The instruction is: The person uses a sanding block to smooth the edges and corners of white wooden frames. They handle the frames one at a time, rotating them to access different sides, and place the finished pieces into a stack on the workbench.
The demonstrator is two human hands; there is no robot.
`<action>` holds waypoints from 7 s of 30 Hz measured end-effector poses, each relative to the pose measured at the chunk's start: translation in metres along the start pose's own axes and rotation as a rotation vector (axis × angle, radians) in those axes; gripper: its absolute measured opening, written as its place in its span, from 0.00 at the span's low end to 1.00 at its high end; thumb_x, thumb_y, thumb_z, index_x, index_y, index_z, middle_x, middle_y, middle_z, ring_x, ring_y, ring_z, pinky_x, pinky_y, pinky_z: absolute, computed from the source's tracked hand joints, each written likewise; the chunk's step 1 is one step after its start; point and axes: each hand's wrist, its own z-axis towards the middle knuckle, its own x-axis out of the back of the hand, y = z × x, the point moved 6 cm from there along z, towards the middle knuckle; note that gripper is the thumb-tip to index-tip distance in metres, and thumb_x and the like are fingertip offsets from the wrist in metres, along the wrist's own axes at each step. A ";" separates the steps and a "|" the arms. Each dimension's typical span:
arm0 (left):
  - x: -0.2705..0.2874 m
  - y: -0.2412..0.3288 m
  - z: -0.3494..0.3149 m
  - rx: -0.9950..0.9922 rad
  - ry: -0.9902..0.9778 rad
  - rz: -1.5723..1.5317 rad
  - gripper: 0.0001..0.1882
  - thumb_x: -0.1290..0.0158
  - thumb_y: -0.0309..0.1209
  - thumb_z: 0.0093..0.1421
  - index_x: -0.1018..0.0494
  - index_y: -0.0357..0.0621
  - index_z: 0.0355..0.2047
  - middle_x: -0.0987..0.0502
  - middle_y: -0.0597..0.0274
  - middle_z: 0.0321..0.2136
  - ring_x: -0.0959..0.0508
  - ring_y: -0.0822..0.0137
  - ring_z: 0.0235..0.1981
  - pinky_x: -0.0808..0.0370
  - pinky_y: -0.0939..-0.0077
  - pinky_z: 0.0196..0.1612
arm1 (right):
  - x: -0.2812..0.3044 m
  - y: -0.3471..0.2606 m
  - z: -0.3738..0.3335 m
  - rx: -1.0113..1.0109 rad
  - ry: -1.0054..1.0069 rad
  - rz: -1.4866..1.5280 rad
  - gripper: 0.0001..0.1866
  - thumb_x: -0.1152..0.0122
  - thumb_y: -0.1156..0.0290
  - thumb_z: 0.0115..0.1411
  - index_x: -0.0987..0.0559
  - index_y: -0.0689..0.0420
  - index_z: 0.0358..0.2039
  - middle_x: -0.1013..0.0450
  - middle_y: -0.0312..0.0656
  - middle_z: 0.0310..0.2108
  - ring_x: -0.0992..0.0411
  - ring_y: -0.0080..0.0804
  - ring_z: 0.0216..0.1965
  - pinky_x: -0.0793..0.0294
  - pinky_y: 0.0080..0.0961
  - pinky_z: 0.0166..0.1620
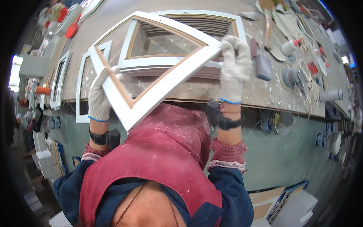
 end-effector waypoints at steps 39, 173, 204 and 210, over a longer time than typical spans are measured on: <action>-0.057 0.015 0.009 -0.259 -0.413 0.071 0.27 0.49 0.37 0.66 0.39 0.37 0.61 0.27 0.49 0.51 0.23 0.59 0.50 0.24 0.65 0.52 | 0.168 0.063 -0.117 -0.640 0.318 0.413 0.24 0.54 0.40 0.64 0.31 0.51 0.33 0.38 0.30 0.21 0.39 0.23 0.19 0.35 0.22 0.21; -0.150 -0.054 -0.042 0.235 -1.053 0.473 0.37 0.42 0.32 0.59 0.46 0.37 0.64 0.25 0.58 0.39 0.24 0.72 0.37 0.25 0.77 0.42 | 0.047 -0.040 -0.008 -0.174 -0.113 1.379 0.13 0.50 0.73 0.62 0.40 0.50 0.22 0.49 0.29 0.21 0.46 0.21 0.23 0.39 0.25 0.33; 0.012 0.004 0.053 -0.195 -0.066 -0.126 0.30 0.59 0.51 0.69 0.28 0.32 0.49 0.21 0.55 0.38 0.20 0.68 0.37 0.20 0.79 0.36 | -0.076 0.004 -0.047 -0.533 -0.516 1.334 0.10 0.54 0.65 0.68 0.40 0.51 0.30 0.50 0.28 0.22 0.46 0.21 0.23 0.39 0.29 0.33; -0.019 -0.044 0.027 -0.040 -0.367 0.077 0.26 0.57 0.46 0.69 0.33 0.34 0.54 0.21 0.50 0.41 0.20 0.62 0.43 0.20 0.70 0.44 | -0.095 0.025 -0.028 -0.630 -0.368 1.409 0.10 0.51 0.68 0.64 0.37 0.51 0.25 0.47 0.28 0.21 0.46 0.22 0.23 0.39 0.25 0.34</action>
